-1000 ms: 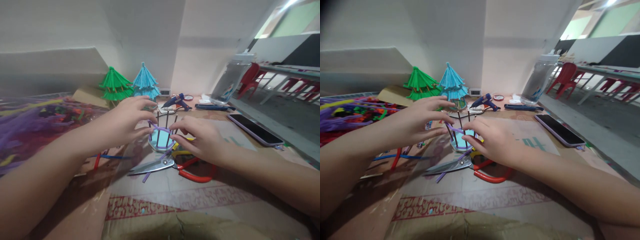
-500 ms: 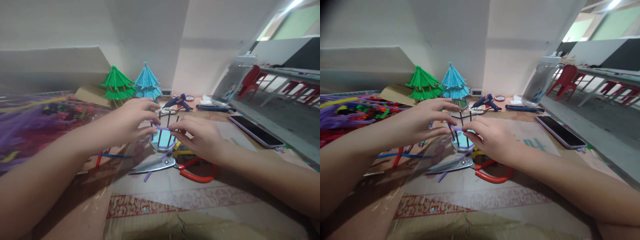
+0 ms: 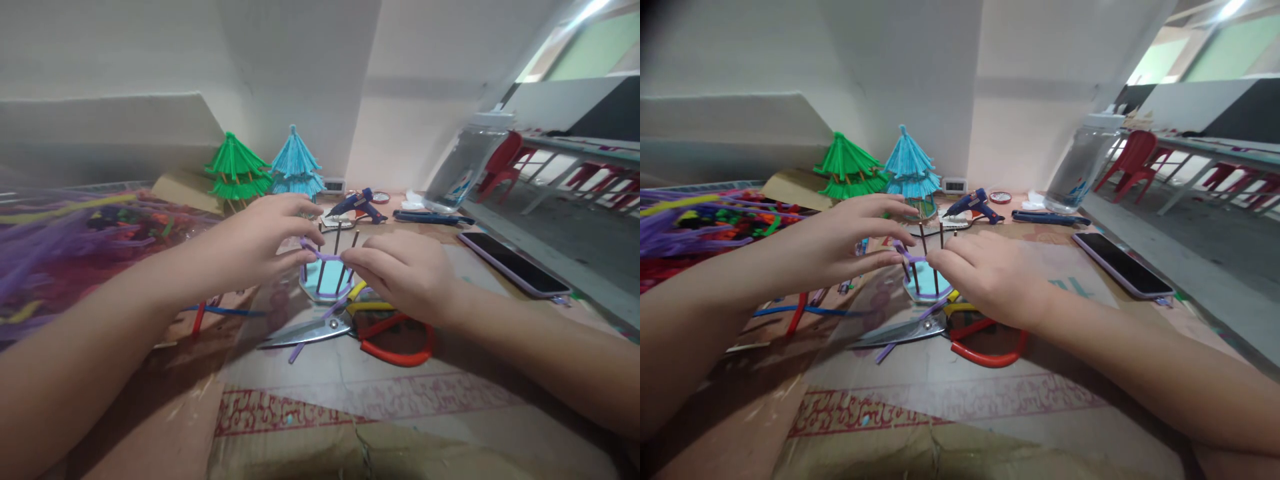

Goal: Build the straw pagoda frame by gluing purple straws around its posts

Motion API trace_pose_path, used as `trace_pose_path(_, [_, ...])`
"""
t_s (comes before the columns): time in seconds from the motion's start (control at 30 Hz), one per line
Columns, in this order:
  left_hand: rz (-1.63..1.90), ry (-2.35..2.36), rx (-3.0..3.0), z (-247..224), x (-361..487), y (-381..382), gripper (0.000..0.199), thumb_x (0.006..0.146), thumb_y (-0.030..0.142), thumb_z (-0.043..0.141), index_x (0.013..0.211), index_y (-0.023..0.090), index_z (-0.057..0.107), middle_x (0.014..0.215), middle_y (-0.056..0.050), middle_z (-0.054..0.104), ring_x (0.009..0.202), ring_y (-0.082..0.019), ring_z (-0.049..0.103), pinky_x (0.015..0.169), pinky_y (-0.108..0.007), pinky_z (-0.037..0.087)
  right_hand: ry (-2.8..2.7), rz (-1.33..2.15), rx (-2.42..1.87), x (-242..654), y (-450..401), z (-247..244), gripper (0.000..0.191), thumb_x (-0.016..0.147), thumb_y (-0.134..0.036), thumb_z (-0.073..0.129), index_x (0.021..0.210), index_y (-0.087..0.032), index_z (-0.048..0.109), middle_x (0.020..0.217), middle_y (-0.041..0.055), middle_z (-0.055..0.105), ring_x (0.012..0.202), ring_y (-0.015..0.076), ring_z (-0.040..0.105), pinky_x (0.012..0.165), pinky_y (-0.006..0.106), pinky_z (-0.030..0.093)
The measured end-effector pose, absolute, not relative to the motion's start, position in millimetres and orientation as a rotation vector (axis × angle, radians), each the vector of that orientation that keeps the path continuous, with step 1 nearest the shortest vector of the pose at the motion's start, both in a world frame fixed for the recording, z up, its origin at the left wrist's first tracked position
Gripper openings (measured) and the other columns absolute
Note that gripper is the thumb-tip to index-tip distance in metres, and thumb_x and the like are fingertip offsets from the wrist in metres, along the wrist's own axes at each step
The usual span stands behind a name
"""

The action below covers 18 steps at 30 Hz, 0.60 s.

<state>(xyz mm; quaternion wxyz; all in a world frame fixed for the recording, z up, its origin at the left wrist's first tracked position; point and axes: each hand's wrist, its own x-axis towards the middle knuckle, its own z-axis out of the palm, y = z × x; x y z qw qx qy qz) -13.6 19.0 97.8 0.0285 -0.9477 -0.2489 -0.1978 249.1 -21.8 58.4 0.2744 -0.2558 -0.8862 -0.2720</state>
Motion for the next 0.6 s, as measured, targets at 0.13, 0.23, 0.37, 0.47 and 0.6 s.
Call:
trace_pose_path(0.13, [-0.656,-0.807,-2.921,101.2,-11.2,14.1,0.026,0.099,0.038,0.054,0.104,0.025,0.077,0.137,-0.009,0.062,0.128,-0.028,0.057,0.108,-0.047,0.045,-2.419,-0.771,-0.675,250.6,-23.0,59.1,0.02,0.103,-0.02,0.049,0.106,-0.021,0.068,0.078,0.0021,0.067,0.073,0.0173,0.056,0.063,0.033,0.036])
trace_pose_path(0.23, [-0.642,-0.812,-2.935,101.0,-8.8,12.2,0.026,0.099,0.036,0.054,0.101,0.025,0.078,0.135,-0.009,0.063,0.128,-0.027,0.057,0.108,-0.048,0.045,-2.411,-0.812,-0.661,250.2,-23.2,59.7,0.02,0.103,-0.02,0.048,0.106,-0.02,0.068,0.078,0.0019,0.066,0.073,0.017,0.055,0.063,0.032,0.035])
trace_pose_path(0.37, [-0.656,-0.814,-2.949,98.4,-6.6,11.6,0.026,0.099,0.037,0.054,0.101,0.026,0.077,0.134,-0.009,0.064,0.127,-0.028,0.057,0.108,-0.049,0.045,-2.4,-0.801,-0.668,250.2,-22.2,58.6,0.02,0.103,-0.02,0.048,0.103,-0.02,0.068,0.077,0.0018,0.066,0.072,0.017,0.054,0.063,0.032,0.034])
trace_pose_path(0.47, [-0.674,-0.797,-2.956,96.4,-5.6,11.7,0.027,0.099,0.038,0.054,0.1,0.025,0.077,0.132,-0.009,0.064,0.126,-0.027,0.057,0.108,-0.048,0.045,-2.396,-0.764,-0.69,250.9,-21.2,57.1,0.018,0.102,-0.02,0.05,0.101,-0.02,0.068,0.078,0.0017,0.067,0.071,0.0173,0.055,0.063,0.032,0.035])
trace_pose_path(0.6, [-0.691,-0.813,-2.951,97.5,-4.8,10.2,0.027,0.099,0.038,0.053,0.098,0.024,0.077,0.131,-0.009,0.065,0.126,-0.027,0.058,0.107,-0.047,0.045,-2.392,-0.71,-0.708,250.9,-20.9,56.3,0.017,0.1,-0.02,0.052,0.101,-0.02,0.069,0.08,0.0019,0.068,0.071,0.0172,0.057,0.063,0.031,0.036])
